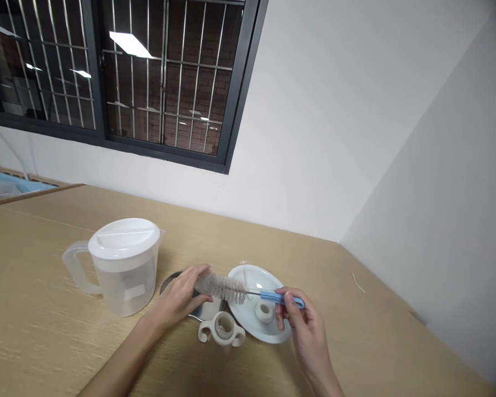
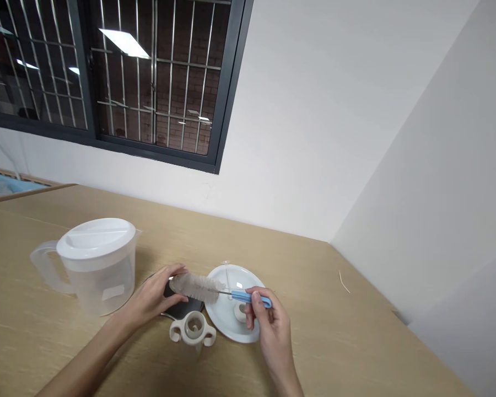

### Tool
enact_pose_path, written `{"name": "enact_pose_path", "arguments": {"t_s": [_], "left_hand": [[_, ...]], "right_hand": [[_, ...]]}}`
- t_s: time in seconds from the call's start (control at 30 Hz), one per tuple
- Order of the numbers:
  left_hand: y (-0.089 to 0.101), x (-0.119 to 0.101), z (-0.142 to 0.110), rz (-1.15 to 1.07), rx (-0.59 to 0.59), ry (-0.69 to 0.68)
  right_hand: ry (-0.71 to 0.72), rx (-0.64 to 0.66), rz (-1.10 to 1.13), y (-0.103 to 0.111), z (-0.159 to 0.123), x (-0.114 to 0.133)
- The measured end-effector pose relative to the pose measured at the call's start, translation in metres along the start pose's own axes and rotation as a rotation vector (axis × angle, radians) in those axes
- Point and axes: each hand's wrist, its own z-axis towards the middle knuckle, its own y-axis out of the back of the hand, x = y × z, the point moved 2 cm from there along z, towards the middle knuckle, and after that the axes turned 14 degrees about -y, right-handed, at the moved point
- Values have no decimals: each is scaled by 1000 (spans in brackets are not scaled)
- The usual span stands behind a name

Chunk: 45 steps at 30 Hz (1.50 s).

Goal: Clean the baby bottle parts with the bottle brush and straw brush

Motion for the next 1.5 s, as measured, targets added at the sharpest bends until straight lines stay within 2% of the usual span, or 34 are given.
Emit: {"name": "enact_pose_path", "arguments": {"t_s": [0.4,0.63,0.9,1.1,1.27,1.5], "left_hand": [[-1,1,0,-11,-11,22],[-1,0,0,-7,-7,10],[1,1,0,33,-36,-14],[2,0,0,57,-88,-43],[2,-2,0,53,-87,-53],[3,-4,0,47,-94,-46]], "right_hand": [[-26,-24,-14,0,-2,5],[-11,22,10,1,0,1],[-46,-87,-17,-2,4,-6],[-55,-10,31,1,8,-8],[-86,44,65,3,9,-9],[-119,66,94,3,8,-9]]}}
